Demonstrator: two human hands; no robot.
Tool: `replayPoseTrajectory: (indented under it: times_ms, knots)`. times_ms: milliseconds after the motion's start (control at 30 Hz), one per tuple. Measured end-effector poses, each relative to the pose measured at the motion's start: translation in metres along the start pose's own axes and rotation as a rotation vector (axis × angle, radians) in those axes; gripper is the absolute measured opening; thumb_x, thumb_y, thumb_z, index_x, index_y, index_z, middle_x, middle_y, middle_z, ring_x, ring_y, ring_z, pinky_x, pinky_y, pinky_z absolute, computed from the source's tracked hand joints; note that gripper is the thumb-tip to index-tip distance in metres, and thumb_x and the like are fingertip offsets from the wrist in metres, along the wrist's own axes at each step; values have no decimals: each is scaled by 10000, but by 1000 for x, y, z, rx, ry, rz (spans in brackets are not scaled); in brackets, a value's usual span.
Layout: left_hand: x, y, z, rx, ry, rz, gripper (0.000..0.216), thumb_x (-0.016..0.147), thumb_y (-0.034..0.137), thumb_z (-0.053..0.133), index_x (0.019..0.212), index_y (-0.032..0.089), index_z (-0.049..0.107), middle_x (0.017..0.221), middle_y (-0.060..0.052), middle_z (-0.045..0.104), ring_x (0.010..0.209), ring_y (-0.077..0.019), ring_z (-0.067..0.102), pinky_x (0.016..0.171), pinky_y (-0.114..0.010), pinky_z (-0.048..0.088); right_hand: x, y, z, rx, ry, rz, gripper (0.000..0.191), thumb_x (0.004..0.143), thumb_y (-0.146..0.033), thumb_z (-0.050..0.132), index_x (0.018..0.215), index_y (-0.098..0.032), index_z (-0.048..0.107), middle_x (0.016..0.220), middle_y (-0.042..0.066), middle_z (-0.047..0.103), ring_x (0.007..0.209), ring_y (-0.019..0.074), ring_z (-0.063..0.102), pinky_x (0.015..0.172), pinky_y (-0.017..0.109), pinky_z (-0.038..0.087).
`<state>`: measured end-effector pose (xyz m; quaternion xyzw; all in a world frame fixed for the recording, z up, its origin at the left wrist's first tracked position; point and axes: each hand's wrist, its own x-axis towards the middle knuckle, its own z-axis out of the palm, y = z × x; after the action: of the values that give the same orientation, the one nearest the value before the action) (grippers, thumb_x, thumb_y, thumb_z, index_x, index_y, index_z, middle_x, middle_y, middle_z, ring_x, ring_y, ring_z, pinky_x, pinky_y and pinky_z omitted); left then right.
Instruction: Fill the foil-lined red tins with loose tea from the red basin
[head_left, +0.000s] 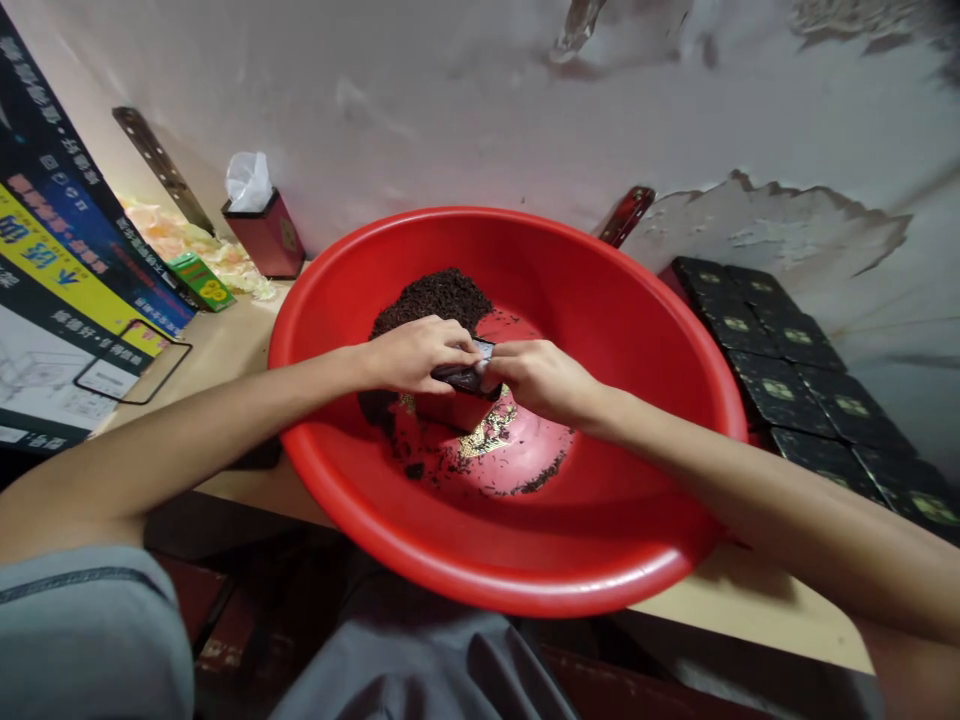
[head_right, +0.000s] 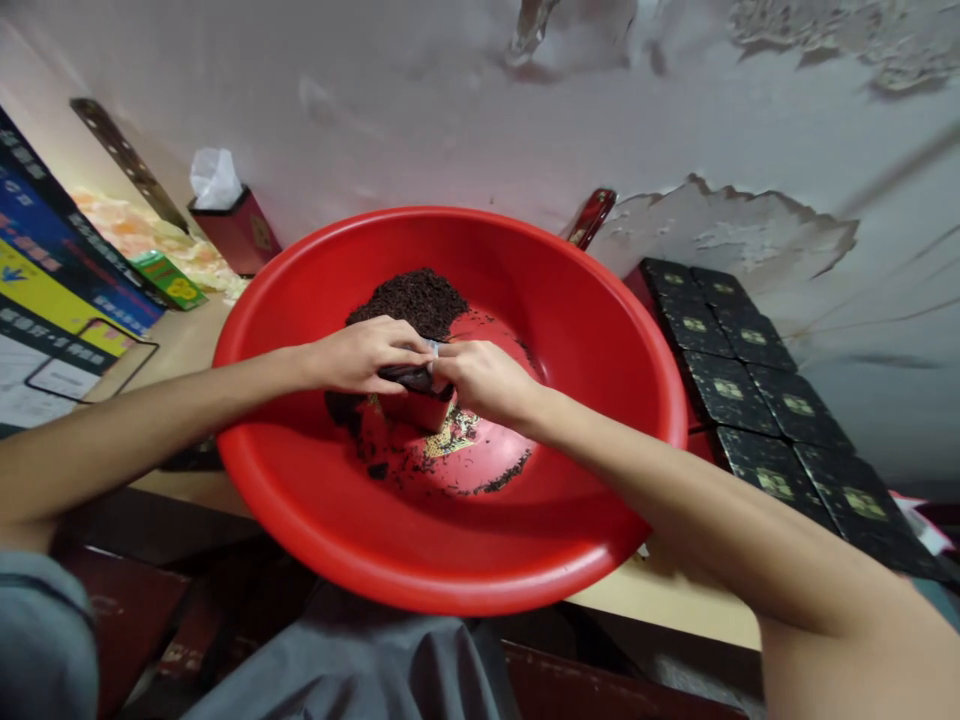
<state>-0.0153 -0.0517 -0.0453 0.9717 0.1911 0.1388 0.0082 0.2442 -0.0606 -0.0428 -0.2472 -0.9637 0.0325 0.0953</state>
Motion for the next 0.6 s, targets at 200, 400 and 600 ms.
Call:
replayPoseTrajectory:
  times_ms: [200,400,600]
  knots:
    - [18,7,-8,257,-208,7,248,913,351,806,1112,203,810,1174,-105,798,1095,-277,675,891,-376,451,-3,-11,4,-78,38,76,321,1005,-63,504,986,-133,817,975,103,746,797,156,610,719,271,439]
    - [43,28,-15,353,-326,0,163,849,311,847,952,190,811,1203,-114,790,1112,-291,654,886,-381,422,-3,-38,-10,-303,-311,-31,330,963,-12,505,958,-73,829,1099,194,749,992,261,672,900,381,517]
    - [37,18,-11,332,-292,-12,234,943,385,773,1060,189,823,1158,-130,772,1113,-282,631,845,-365,415,-1,-22,-20,-62,-231,85,366,882,26,570,1025,-148,859,1048,132,815,927,208,729,852,314,532]
